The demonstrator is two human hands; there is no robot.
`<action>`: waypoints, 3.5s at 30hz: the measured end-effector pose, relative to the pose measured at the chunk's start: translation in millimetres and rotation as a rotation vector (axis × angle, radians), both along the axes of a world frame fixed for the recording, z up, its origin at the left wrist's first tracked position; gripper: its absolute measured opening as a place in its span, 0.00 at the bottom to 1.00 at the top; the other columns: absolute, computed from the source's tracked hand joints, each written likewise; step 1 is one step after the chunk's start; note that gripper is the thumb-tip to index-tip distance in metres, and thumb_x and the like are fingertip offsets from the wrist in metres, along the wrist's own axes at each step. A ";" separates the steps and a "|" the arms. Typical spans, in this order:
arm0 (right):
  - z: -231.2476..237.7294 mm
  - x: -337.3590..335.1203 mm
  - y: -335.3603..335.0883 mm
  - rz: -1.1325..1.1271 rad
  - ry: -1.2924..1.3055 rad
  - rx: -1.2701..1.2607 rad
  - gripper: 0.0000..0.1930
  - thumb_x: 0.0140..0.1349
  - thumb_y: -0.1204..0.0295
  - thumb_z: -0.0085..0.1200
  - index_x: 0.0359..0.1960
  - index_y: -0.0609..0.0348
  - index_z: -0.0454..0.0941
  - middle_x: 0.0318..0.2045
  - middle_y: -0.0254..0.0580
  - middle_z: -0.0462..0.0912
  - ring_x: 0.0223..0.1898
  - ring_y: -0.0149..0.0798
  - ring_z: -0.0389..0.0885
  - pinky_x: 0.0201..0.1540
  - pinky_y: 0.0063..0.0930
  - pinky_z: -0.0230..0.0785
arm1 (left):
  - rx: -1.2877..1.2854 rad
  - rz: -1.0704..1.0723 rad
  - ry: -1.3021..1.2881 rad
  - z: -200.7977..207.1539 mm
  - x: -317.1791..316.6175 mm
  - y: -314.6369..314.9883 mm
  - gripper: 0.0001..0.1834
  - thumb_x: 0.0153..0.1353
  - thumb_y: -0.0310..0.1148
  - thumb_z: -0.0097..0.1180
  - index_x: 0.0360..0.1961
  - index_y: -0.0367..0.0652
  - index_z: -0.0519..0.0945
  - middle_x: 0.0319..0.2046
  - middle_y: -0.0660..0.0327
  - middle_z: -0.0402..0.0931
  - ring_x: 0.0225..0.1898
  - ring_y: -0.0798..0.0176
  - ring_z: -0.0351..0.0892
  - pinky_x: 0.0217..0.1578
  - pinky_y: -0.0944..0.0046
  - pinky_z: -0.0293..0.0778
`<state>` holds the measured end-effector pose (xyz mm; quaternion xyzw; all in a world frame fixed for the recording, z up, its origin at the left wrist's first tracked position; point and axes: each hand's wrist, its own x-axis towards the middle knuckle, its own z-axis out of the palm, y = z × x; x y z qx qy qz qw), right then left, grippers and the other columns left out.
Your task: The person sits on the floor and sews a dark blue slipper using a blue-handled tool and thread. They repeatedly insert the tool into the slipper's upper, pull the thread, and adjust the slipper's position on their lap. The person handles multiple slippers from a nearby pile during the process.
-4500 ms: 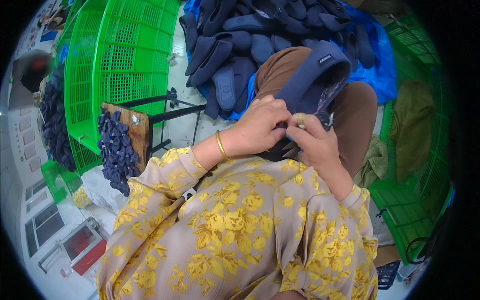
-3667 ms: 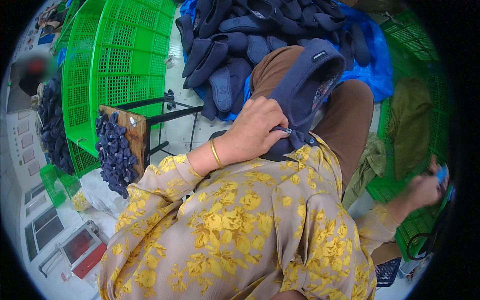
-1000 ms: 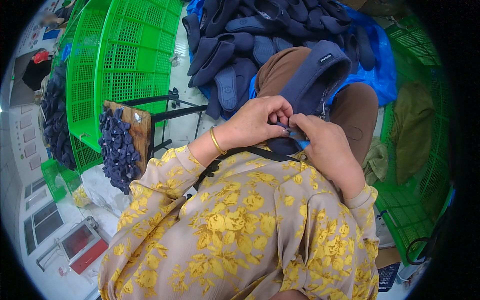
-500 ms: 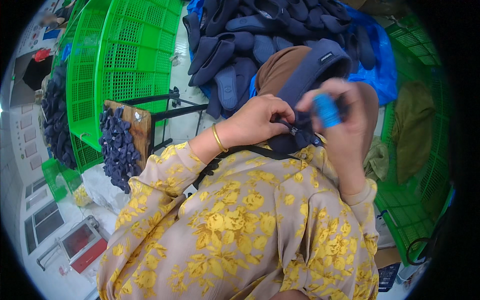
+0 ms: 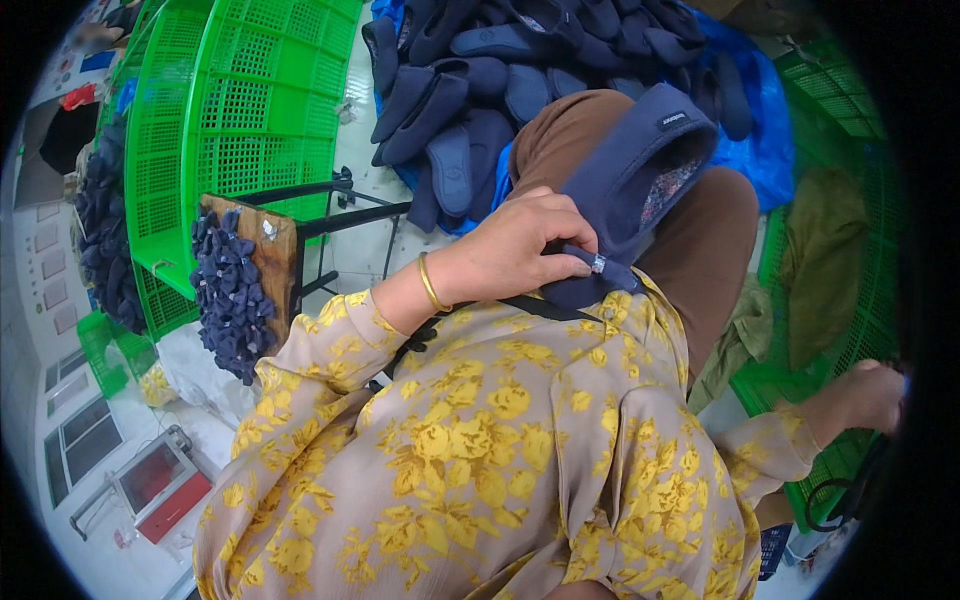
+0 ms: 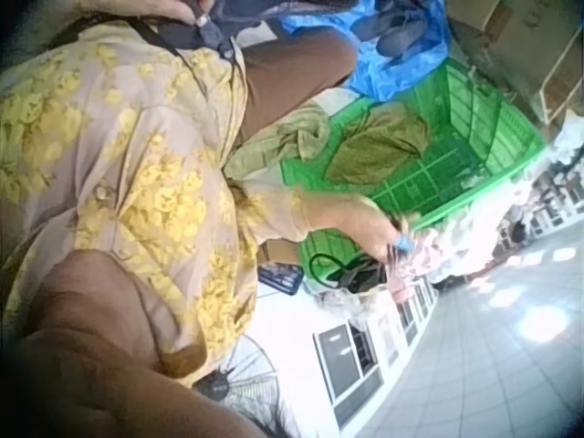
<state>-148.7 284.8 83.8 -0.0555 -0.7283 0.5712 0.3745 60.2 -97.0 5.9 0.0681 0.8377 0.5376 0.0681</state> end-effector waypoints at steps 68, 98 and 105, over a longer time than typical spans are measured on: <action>-67.5 154.3 -176.6 1.331 -0.669 0.912 0.17 0.47 0.84 0.53 0.41 0.63 0.68 0.28 0.57 0.81 0.30 0.58 0.81 0.35 0.50 0.72 | -0.146 0.204 0.239 -13.7 25.6 21.5 0.09 0.43 0.23 0.68 0.29 0.38 0.83 0.26 0.60 0.75 0.31 0.56 0.74 0.34 0.60 0.71; -92.9 164.8 -165.1 1.269 -0.719 0.446 0.14 0.56 0.75 0.57 0.43 0.52 0.69 0.34 0.50 0.78 0.37 0.57 0.79 0.37 0.45 0.71 | -0.193 0.284 0.246 2.5 25.7 26.7 0.08 0.53 0.28 0.64 0.35 0.39 0.83 0.30 0.54 0.78 0.34 0.51 0.77 0.36 0.56 0.71; -93.6 158.3 -166.3 1.330 -0.834 0.147 0.11 0.62 0.79 0.49 0.45 0.59 0.63 0.28 0.49 0.77 0.27 0.43 0.80 0.31 0.36 0.71 | -0.173 0.229 0.431 -0.2 12.0 30.5 0.07 0.46 0.23 0.66 0.29 0.39 0.83 0.25 0.59 0.78 0.28 0.55 0.77 0.30 0.60 0.69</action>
